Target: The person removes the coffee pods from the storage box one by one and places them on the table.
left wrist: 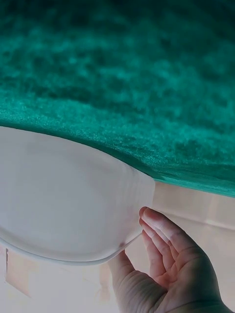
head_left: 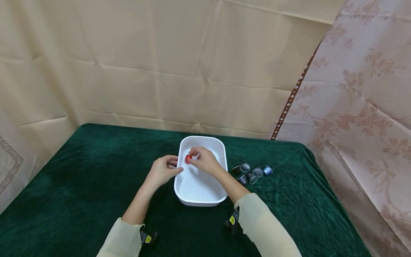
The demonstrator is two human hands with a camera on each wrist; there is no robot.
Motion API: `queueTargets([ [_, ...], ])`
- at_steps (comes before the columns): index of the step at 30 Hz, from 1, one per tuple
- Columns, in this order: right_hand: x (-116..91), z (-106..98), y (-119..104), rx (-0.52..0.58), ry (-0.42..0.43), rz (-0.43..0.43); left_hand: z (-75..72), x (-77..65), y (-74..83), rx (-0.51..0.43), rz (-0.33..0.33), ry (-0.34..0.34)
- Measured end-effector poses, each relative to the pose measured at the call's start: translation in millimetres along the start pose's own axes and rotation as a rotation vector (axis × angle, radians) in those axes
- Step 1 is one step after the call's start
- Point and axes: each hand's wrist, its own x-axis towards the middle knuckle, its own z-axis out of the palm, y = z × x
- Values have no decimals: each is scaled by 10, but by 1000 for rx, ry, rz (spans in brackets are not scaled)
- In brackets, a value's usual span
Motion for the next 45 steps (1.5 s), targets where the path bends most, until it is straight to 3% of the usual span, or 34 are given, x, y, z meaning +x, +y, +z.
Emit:
queueTargets([
  [22,91,41,-13,-65,-62,54,26,5,2,-7,0,6],
  [34,131,80,14,-112,-83,-3,15,9,-15,-12,-2,4],
  [45,130,105,21,-82,-90,13,15,8,-11,-8,-7,5],
])
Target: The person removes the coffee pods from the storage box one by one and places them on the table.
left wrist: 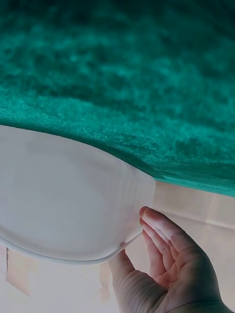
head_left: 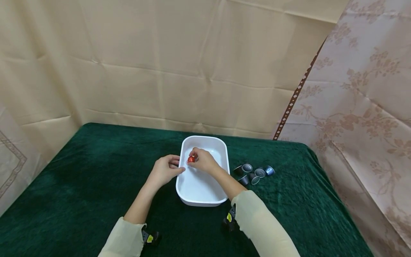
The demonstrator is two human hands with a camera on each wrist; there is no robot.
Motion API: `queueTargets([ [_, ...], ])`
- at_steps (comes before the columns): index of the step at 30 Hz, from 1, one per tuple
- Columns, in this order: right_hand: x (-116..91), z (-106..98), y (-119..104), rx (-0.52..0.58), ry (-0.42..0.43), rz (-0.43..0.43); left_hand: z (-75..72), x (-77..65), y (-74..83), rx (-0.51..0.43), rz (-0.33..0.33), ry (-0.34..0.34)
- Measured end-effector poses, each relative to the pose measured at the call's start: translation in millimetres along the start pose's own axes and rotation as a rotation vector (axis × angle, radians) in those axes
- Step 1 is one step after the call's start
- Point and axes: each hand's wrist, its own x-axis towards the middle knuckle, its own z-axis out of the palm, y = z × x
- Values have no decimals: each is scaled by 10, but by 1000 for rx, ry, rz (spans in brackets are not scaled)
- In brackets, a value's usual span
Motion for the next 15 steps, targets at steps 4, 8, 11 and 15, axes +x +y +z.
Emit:
queueTargets([
  [4,-10,12,-6,-4,-3,-15,-2,-1,5,4,0,1],
  [8,-19,17,-22,-18,5,-22,-5,-2,6,2,1,0],
  [11,-18,14,-32,-31,2,-21,-6,-3,7,1,3,0],
  [15,-18,5,-38,-50,-11,-19,-5,-6,10,3,4,1],
])
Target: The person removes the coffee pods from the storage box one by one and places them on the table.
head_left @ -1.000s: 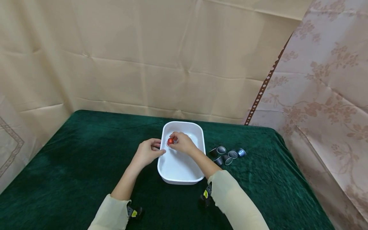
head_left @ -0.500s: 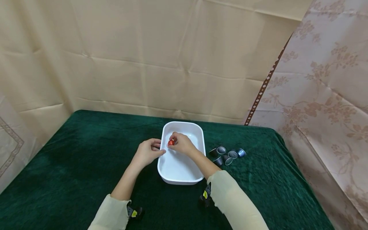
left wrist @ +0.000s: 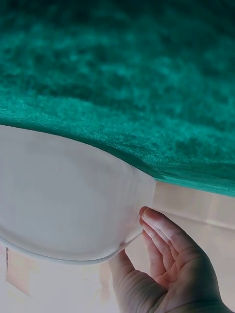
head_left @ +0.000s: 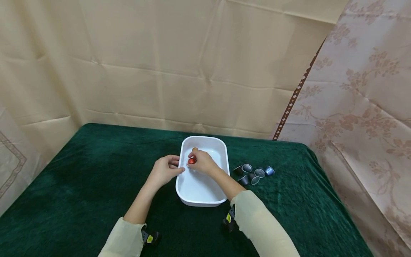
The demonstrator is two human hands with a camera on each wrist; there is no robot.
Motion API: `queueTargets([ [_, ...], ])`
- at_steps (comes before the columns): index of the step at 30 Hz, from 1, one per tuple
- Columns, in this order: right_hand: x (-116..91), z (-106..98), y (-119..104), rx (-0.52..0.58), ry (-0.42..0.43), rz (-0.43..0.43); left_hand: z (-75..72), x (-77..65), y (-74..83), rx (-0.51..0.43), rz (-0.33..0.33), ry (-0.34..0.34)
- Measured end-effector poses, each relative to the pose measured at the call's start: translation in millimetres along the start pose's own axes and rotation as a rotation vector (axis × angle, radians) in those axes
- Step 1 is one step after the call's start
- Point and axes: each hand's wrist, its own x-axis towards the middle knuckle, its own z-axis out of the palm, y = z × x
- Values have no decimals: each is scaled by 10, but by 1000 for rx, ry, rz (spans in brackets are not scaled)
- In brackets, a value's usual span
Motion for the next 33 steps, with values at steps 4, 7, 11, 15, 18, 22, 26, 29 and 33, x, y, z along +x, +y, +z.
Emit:
queueTargets([
  [4,-15,-17,-6,-10,-8,17,2,-6,5,0,0,3],
  [7,-24,-33,-9,-6,-8,23,2,-9,11,0,-2,3],
  [11,-38,-58,-7,14,-11,24,0,-9,15,2,-8,2],
  [15,-62,-86,-7,24,-2,17,-2,-6,17,5,-13,0],
  [18,-84,-102,-3,30,21,16,-4,-3,15,4,-13,-2],
  [22,-111,-111,29,54,49,30,0,4,8,6,-9,-3],
  [26,-129,-122,66,88,59,46,3,-2,3,13,-5,-1],
  [29,-148,-137,79,110,61,54,3,-10,5,16,-7,0],
  [33,-175,-158,76,127,64,61,4,-12,12,18,-14,1],
])
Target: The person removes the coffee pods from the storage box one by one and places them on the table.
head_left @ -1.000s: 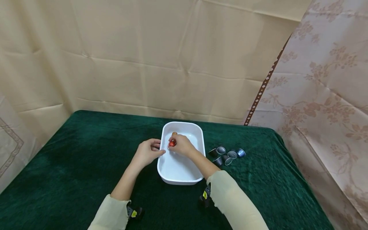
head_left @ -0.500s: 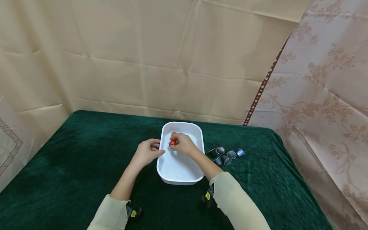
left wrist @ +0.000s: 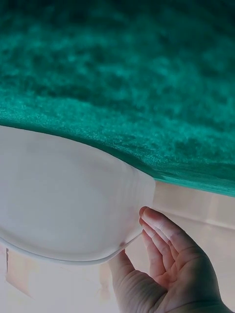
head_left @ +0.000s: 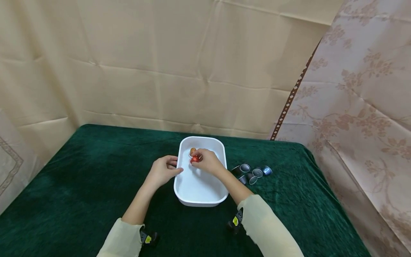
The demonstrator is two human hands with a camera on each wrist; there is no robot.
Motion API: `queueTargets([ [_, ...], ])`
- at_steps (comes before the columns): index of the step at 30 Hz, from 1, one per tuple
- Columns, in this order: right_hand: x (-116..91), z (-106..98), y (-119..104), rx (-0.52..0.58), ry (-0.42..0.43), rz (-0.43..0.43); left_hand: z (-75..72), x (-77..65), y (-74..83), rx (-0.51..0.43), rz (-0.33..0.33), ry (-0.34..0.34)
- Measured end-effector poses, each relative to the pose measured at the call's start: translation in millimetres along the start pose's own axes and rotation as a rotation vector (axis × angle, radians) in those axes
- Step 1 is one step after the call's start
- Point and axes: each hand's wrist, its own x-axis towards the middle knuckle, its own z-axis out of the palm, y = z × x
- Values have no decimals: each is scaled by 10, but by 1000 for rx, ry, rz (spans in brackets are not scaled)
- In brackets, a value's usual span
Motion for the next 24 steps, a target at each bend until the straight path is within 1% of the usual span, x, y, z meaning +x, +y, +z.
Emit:
queueTargets([
  [9,-66,-29,-9,14,15,-19,-11,2,18,2,9,-5],
  [16,-109,-77,6,76,42,-4,-8,-2,24,2,1,-7],
  [24,-153,-109,26,122,69,6,-5,-5,30,1,-9,-2],
])
